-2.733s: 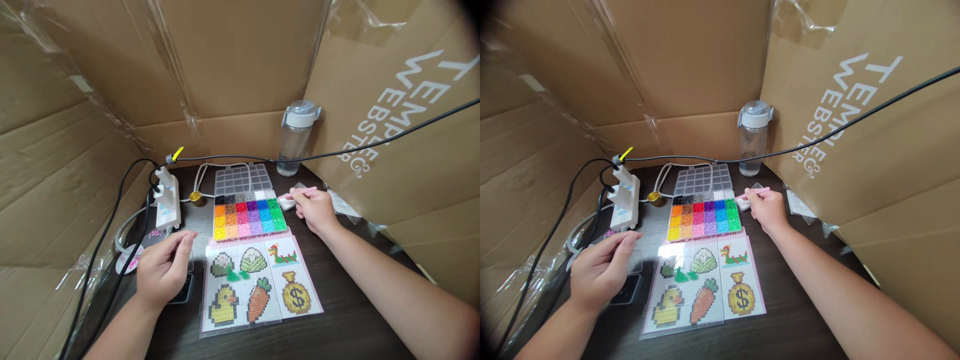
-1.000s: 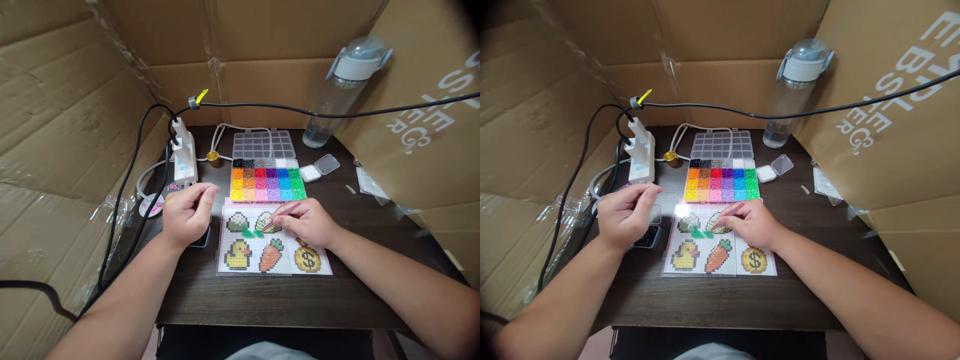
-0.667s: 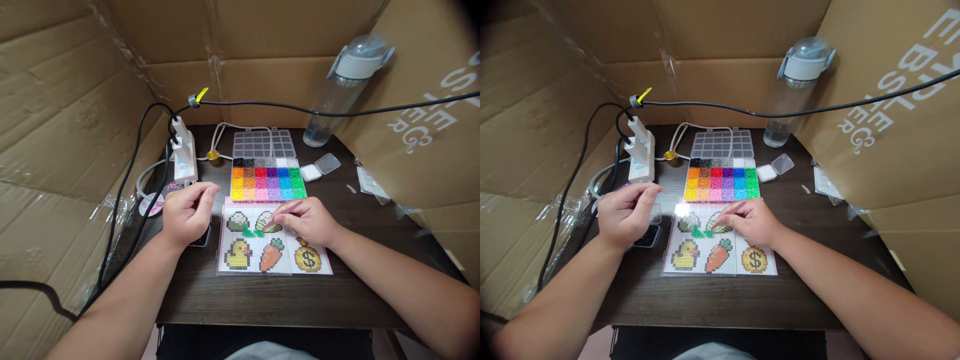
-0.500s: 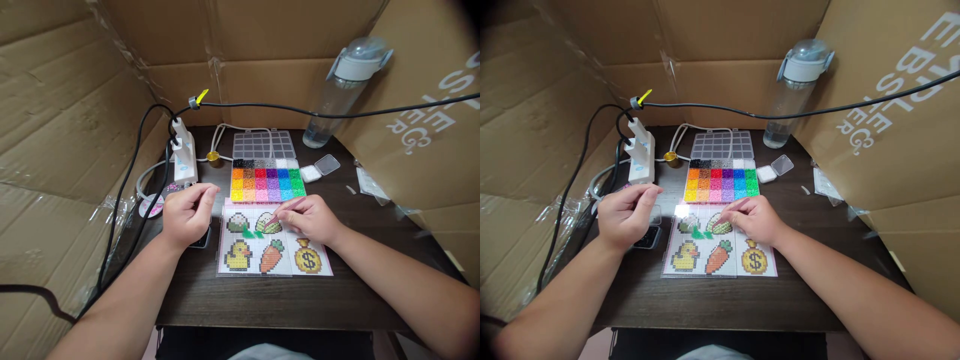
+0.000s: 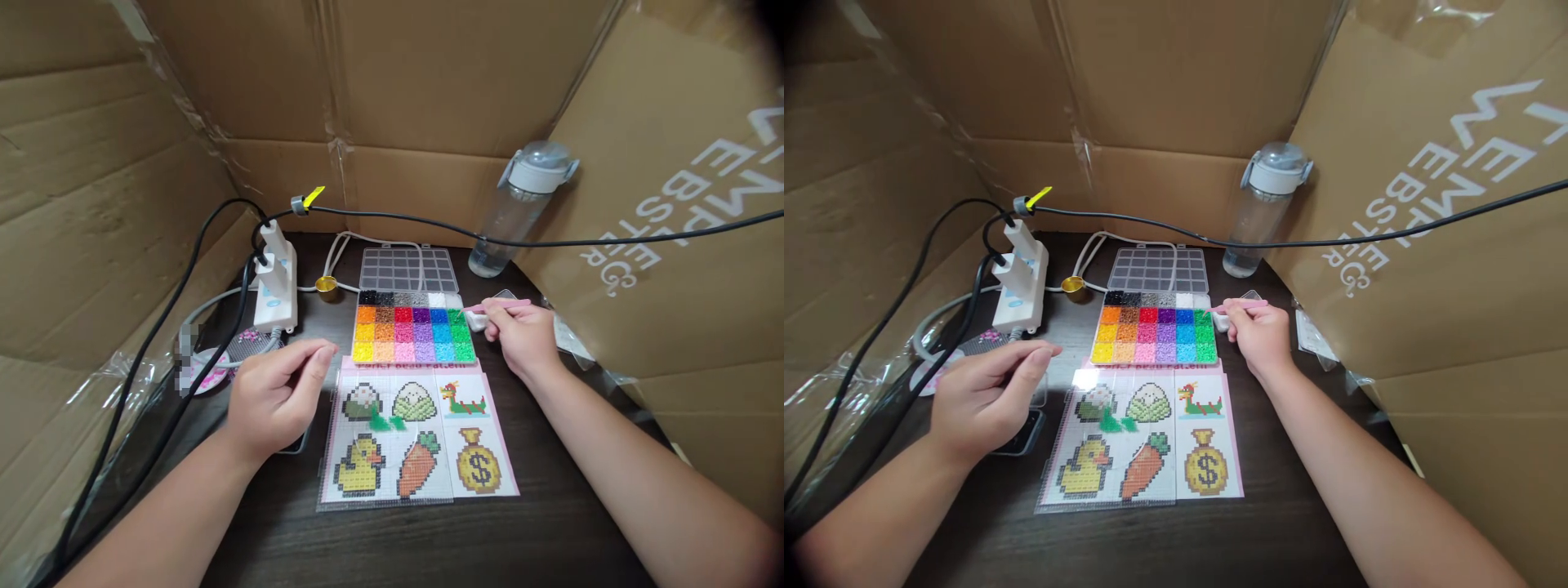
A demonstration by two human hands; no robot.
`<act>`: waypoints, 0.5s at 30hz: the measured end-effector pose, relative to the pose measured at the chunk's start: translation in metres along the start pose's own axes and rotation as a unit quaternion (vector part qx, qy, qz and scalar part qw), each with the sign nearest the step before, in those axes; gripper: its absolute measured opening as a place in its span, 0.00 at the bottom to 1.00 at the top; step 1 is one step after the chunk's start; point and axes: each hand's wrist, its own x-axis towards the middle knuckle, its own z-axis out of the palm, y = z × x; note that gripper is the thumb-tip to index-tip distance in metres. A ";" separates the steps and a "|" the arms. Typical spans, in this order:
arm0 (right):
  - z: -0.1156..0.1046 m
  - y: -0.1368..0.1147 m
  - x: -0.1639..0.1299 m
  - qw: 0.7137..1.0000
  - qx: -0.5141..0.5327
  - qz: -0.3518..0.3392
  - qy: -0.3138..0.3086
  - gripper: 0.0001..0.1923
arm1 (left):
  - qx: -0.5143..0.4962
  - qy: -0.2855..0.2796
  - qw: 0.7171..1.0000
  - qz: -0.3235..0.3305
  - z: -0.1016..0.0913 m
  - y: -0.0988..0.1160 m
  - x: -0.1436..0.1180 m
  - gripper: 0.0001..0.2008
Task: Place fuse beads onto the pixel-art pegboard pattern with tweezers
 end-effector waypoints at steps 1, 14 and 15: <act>0.001 0.001 -0.001 1.000 -0.006 0.000 0.004 0.16 | 0.001 0.001 1.000 -0.001 0.000 -0.001 0.000 0.06; 0.000 0.009 0.001 0.990 0.119 0.062 0.050 0.14 | 0.001 -0.001 1.000 -0.014 -0.001 0.000 0.001 0.06; 0.000 0.011 0.001 0.989 0.116 0.067 0.055 0.14 | 0.002 -0.003 1.000 -0.016 -0.001 0.000 0.001 0.06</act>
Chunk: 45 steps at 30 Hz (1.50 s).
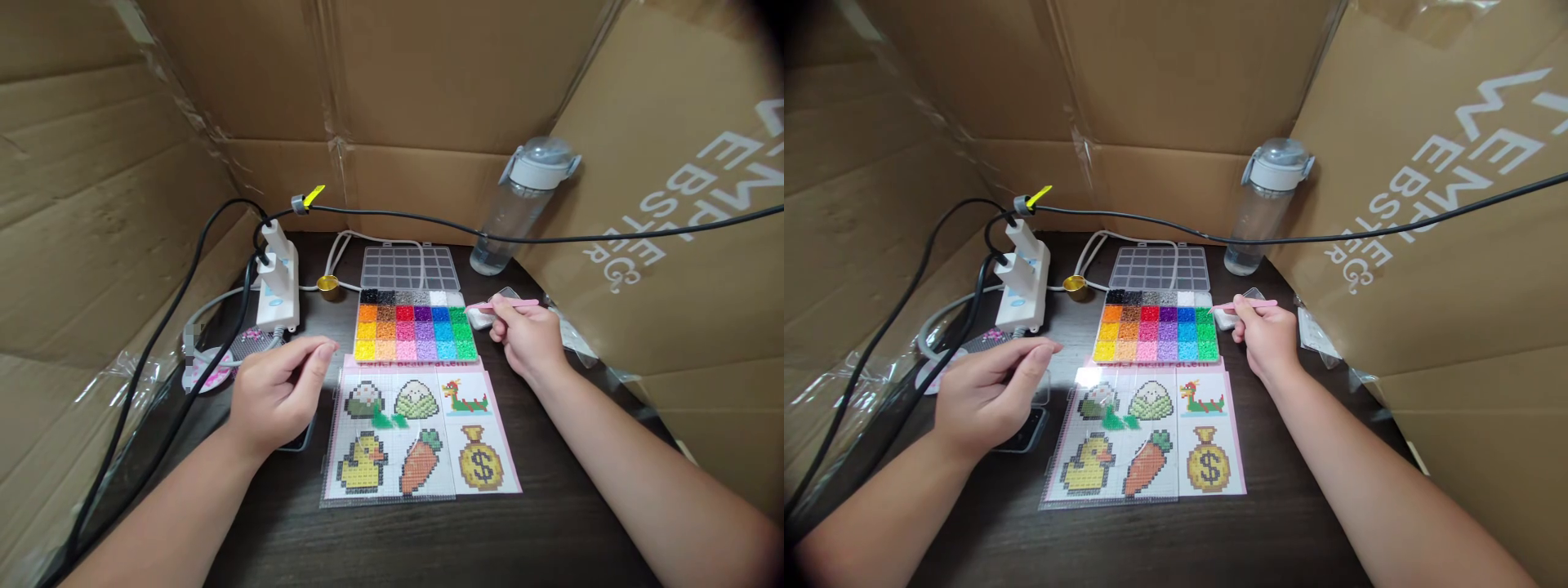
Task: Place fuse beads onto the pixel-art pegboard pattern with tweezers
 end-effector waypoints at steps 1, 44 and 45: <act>0.000 0.001 0.000 1.000 -0.003 0.003 0.006 0.15 | 0.001 -0.001 1.000 -0.003 0.000 0.000 0.000 0.06; 0.026 -0.027 -0.083 0.892 -0.147 0.011 -0.427 0.07 | 0.005 0.011 1.000 -0.023 0.004 0.001 -0.001 0.05; 0.026 -0.027 -0.083 0.892 -0.150 0.013 -0.427 0.07 | 0.005 0.010 1.000 -0.021 0.004 0.001 -0.001 0.05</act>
